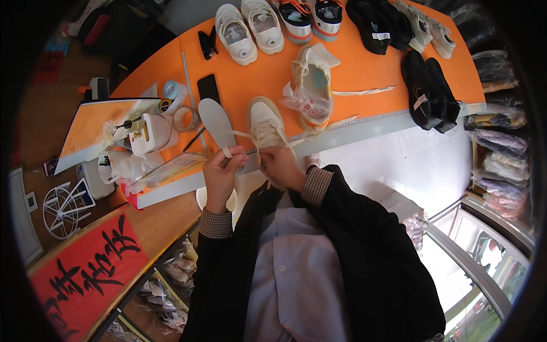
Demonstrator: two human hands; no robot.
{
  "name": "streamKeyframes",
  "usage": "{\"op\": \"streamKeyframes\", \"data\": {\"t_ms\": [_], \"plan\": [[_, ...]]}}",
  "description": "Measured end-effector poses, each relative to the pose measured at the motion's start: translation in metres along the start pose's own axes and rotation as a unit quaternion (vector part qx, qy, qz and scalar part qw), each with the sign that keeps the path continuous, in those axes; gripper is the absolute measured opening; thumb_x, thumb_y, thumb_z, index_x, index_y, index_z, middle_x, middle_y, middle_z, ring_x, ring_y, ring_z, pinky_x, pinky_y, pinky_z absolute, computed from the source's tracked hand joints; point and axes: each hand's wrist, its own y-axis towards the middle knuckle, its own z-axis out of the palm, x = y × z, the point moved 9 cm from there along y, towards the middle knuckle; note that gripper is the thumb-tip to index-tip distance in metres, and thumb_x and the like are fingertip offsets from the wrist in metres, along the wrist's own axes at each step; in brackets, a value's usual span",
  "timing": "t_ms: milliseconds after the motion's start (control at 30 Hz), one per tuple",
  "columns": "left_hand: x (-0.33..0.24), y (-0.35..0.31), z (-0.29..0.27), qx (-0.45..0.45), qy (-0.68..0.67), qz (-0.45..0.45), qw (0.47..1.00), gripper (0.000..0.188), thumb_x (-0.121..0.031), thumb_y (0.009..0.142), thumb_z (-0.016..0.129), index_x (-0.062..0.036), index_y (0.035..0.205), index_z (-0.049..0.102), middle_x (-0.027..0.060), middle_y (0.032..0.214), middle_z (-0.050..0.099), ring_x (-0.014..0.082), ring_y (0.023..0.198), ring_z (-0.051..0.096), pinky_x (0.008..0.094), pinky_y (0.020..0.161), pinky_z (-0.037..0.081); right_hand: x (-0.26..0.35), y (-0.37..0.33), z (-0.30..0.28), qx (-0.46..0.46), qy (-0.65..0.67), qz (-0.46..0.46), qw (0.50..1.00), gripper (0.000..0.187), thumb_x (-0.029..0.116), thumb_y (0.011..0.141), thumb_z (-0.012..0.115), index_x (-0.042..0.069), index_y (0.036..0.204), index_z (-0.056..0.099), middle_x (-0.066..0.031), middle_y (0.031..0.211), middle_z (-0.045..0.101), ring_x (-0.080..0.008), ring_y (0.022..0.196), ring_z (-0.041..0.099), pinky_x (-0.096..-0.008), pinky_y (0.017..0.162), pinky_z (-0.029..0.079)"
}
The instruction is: The person laces a white sneaker on an orange workbench. They thread the laces through the eyelets, pull them tight, and tie a knot. The person briefly walks to a nearby box to retrieve a plastic bag before returning to finish the shoe.
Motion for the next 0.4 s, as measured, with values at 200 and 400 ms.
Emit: {"op": "streamKeyframes", "data": {"t_ms": [200, 400], "plan": [[0.032, 0.018, 0.009, 0.008, 0.075, -0.021, 0.997, 0.009, 0.0, 0.084, 0.064, 0.0039, 0.092, 0.062, 0.0083, 0.084, 0.066, 0.0141, 0.074, 0.066, 0.0224, 0.065, 0.052, -0.008, 0.0, 0.004, -0.009, 0.048, 0.023, 0.999, 0.014, 0.011, 0.081, 0.058, 0.001, 0.082, 0.067, -0.0204, 0.072, 0.063, -0.0357, 0.066, 0.062, -0.0406, 0.062, 0.049], [0.038, 0.027, 0.019, 0.05, 0.202, -0.008, 0.978, 0.007, -0.002, 0.084, 0.065, 0.0023, 0.089, 0.062, 0.0074, 0.08, 0.066, 0.0124, 0.075, 0.065, 0.0227, 0.065, 0.052, -0.007, 0.001, 0.007, 0.017, 0.032, 0.052, 0.998, 0.016, 0.014, 0.081, 0.062, -0.001, 0.082, 0.067, -0.0204, 0.071, 0.064, -0.0354, 0.066, 0.063, -0.0402, 0.064, 0.05]]}}
